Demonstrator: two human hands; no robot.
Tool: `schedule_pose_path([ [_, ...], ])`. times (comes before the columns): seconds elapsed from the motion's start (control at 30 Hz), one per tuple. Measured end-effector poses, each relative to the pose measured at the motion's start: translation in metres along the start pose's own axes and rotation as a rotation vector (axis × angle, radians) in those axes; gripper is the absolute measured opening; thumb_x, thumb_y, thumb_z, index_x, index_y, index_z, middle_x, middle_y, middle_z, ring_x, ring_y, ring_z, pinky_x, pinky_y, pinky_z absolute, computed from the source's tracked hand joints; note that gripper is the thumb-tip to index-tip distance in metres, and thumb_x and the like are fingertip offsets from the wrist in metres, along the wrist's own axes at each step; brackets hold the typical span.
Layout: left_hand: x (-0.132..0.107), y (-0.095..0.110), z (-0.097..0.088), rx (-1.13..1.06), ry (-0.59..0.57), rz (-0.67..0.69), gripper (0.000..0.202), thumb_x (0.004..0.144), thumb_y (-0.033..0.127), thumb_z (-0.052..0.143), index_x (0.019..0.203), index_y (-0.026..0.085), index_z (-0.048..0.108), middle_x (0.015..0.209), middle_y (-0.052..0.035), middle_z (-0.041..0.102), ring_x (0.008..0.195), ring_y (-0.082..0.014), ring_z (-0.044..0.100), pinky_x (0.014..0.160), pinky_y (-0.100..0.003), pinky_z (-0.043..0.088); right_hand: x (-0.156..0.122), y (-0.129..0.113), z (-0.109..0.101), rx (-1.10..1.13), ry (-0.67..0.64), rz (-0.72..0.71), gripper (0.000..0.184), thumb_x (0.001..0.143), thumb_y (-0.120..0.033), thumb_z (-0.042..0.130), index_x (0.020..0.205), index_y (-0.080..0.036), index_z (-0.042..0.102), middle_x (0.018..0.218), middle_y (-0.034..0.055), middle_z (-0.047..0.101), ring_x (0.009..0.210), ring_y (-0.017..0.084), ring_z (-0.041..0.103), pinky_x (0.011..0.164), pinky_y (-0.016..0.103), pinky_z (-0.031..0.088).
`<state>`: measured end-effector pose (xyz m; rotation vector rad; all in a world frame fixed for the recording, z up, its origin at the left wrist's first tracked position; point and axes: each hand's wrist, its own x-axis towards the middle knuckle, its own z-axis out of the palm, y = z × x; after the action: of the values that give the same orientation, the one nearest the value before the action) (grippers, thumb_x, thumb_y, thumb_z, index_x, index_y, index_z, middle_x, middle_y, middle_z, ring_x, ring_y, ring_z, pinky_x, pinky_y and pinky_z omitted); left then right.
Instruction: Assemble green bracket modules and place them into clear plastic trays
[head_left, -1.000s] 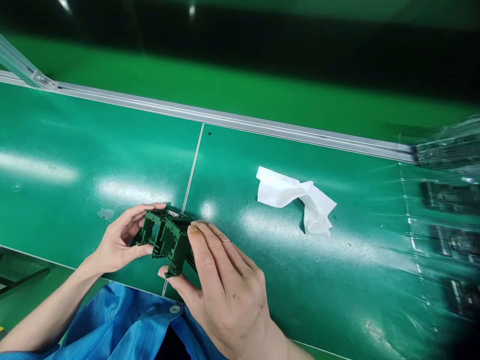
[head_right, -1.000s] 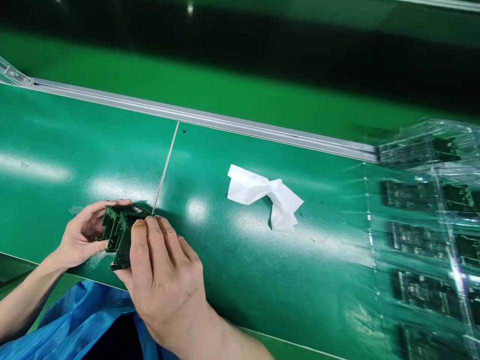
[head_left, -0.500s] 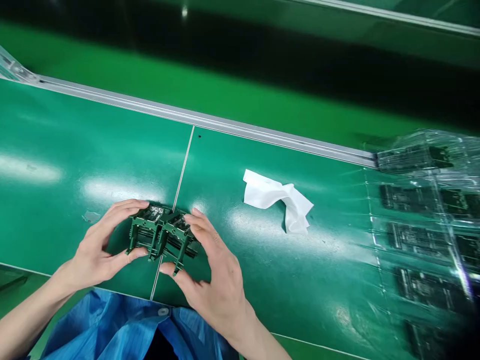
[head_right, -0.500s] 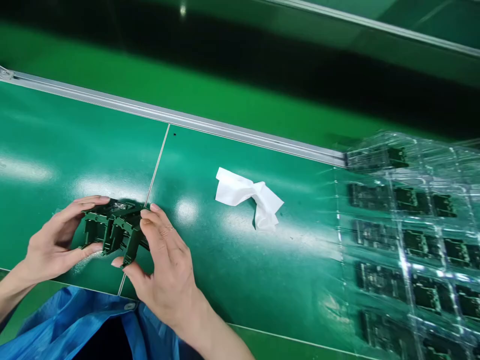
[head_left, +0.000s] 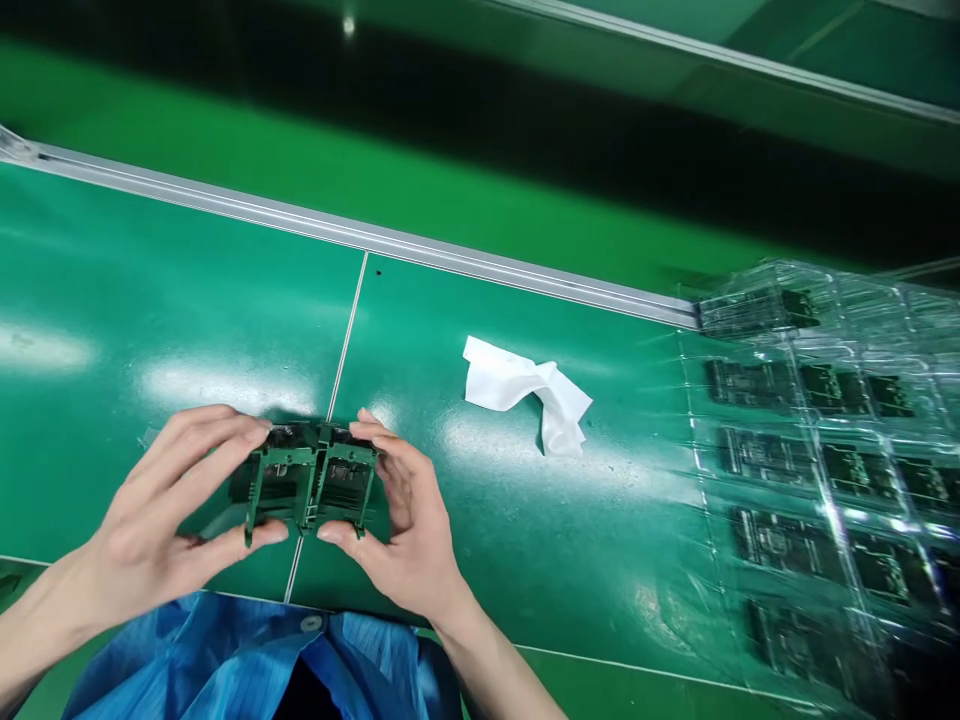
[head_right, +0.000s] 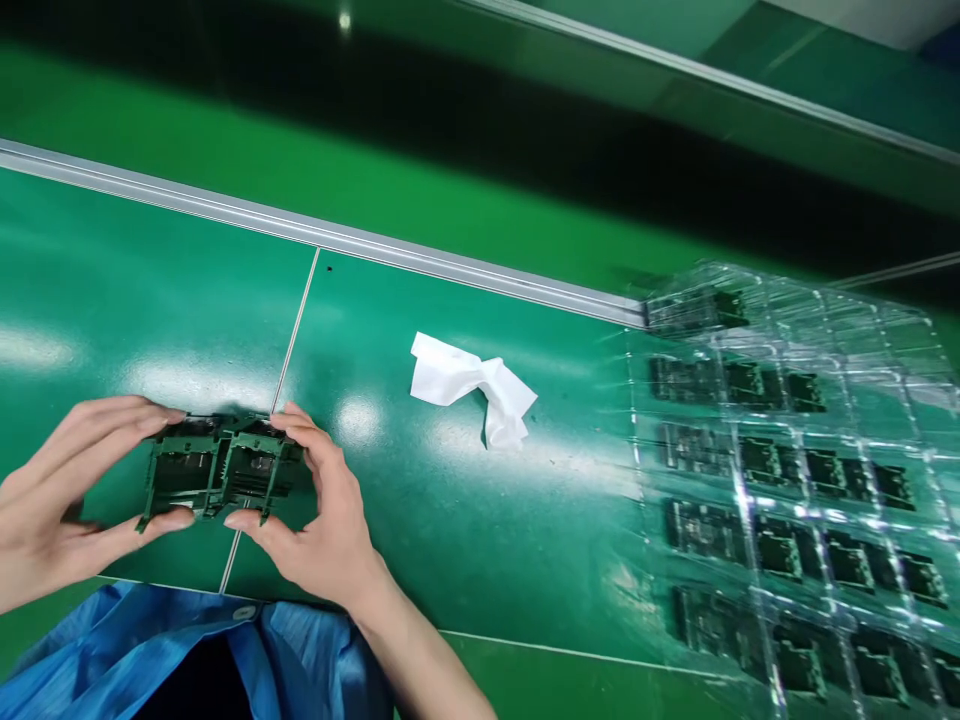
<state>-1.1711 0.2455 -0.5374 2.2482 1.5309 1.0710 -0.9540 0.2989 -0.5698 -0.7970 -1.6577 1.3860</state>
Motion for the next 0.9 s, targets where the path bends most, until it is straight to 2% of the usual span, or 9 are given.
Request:
schedule_pose_path([
  [0.1, 0.001, 0.015, -0.008, 0.136, -0.047, -0.011, 0.073, 0.082, 0.037, 0.070, 0.145, 0.022, 0.038, 0.111, -0.0111, 0.059, 0.101, -0.0303, 0.054, 0.085, -0.040, 0.048, 0.000, 0.006, 0.000, 0.175, -0.055, 0.028, 0.056, 0.084, -0.049, 0.067, 0.126, -0.026, 0.039, 0.131, 0.0145, 0.056, 0.134, 0.024, 0.045, 0.108, 0.045, 0.043],
  [0.2, 0.001, 0.026, -0.012, 0.182, -0.088, -0.039, 0.069, 0.084, 0.042, 0.066, 0.144, 0.022, 0.040, 0.109, -0.0111, 0.059, 0.098, -0.0309, 0.054, 0.081, -0.040, 0.048, 0.000, 0.010, 0.001, 0.267, -0.079, 0.070, 0.059, 0.081, -0.056, 0.068, 0.123, -0.024, 0.039, 0.128, 0.0161, 0.057, 0.133, 0.025, 0.046, 0.107, 0.046, 0.043],
  [0.4, 0.001, 0.029, -0.010, 0.161, -0.089, -0.042, 0.067, 0.084, 0.039, 0.066, 0.144, 0.022, 0.041, 0.108, -0.0104, 0.058, 0.097, -0.0298, 0.054, 0.080, -0.039, 0.047, -0.003, 0.011, 0.002, 0.351, -0.092, 0.103, 0.060, 0.080, -0.053, 0.070, 0.122, -0.025, 0.038, 0.131, 0.0166, 0.055, 0.134, 0.024, 0.045, 0.106, 0.046, 0.043],
  [0.53, 0.000, 0.018, -0.008, 0.040, -0.072, -0.089, 0.065, 0.084, 0.036, 0.067, 0.143, 0.024, 0.043, 0.111, -0.0104, 0.057, 0.098, -0.0290, 0.053, 0.079, -0.039, 0.048, -0.005, 0.005, 0.000, 0.257, -0.059, 0.075, 0.057, 0.081, -0.046, 0.072, 0.125, -0.025, 0.042, 0.130, 0.0138, 0.056, 0.131, 0.022, 0.048, 0.107, 0.042, 0.043],
  [0.73, -0.011, -0.002, 0.004, -0.150, -0.019, -0.133, 0.067, 0.080, 0.021, 0.073, 0.141, 0.023, 0.044, 0.120, -0.0112, 0.058, 0.109, -0.0285, 0.055, 0.092, -0.041, 0.048, -0.004, -0.007, 0.000, -0.101, -0.028, 0.090, 0.063, 0.076, -0.025, 0.078, 0.128, -0.026, 0.043, 0.127, 0.0109, 0.059, 0.128, 0.024, 0.052, 0.106, 0.042, 0.046],
  [0.9, -0.019, -0.005, 0.011, -0.212, -0.002, -0.186, 0.069, 0.077, 0.019, 0.076, 0.138, 0.022, 0.046, 0.122, -0.0112, 0.058, 0.113, -0.0282, 0.054, 0.096, -0.041, 0.047, -0.002, -0.010, 0.000, -0.161, -0.039, 0.023, 0.058, 0.078, -0.024, 0.075, 0.127, -0.025, 0.043, 0.125, 0.0103, 0.060, 0.128, 0.024, 0.052, 0.106, 0.042, 0.047],
])
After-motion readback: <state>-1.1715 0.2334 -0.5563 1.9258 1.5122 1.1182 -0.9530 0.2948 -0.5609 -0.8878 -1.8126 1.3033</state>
